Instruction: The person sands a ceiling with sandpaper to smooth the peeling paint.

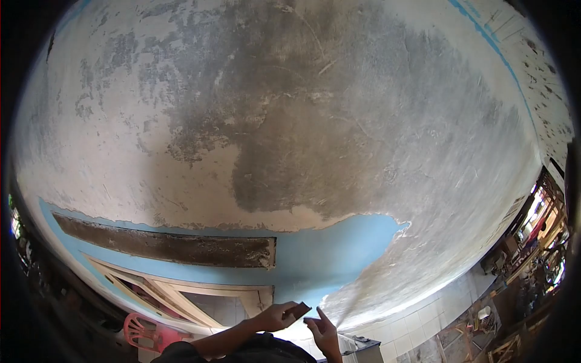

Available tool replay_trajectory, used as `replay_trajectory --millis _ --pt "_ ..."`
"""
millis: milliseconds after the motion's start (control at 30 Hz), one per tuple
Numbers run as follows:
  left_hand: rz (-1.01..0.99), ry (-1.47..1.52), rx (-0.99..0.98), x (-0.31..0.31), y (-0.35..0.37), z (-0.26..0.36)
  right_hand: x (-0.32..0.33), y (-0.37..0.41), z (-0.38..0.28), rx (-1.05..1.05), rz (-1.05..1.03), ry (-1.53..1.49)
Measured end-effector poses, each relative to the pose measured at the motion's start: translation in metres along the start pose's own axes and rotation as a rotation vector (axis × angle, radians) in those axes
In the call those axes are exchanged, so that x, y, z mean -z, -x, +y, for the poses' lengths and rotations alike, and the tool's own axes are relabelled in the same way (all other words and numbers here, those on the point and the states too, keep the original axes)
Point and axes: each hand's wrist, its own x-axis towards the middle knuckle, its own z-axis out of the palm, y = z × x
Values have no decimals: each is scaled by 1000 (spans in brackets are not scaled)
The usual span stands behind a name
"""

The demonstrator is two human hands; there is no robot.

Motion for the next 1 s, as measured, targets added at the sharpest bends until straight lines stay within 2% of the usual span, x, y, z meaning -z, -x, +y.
replay_trajectory --millis 67,100,167,200,267,333,367,400,433,500,567,600,633,667,733,800,900,1000 --pt "-54 84 -82 -7 -3 13 2 1 -2 -72 -16 -91" --pt "-103 140 43 -4 -2 42 0 4 -9 -50 16 -90" --pt "-63 166 -36 -18 -5 33 -6 6 -25 -11 74 -87" --pt "-64 132 -70 -19 -6 33 -8 2 -22 120 134 -55" --pt "-69 65 -134 -18 -7 35 -4 -2 -19 139 113 -15" --pt "6 266 -130 -26 -8 35 -9 0 -29 82 140 -71" --pt "45 366 -129 -27 -7 35 -6 -5 -17 96 156 -7" --pt "83 388 -146 -22 -4 44 -12 -5 -30 101 141 -121" --pt "195 335 -203 -13 3 62 -19 -6 -43 106 127 -235" --pt "415 216 -314 15 16 107 -18 -10 -32 89 104 -114" --pt "680 -241 -791 64 21 132 -16 -16 -15 78 63 9" --pt "822 -424 -858 90 27 148 -14 -17 -5 73 36 74" --pt "1010 -537 -1030 116 26 156 -12 -17 8 63 9 142" --pt "1115 -588 -968 139 38 151 -10 -19 25 50 -9 136" --pt "1395 -1011 -881 181 51 207 -8 -17 39 28 -64 266" --pt "1457 -1182 -863 207 41 235 -4 -17 60 29 -95 367" --pt "1299 -931 -914 217 6 228 -1 -10 76 11 -102 460" --pt "1374 -977 -715 195 -17 201 4 1 94 -7 -60 503"
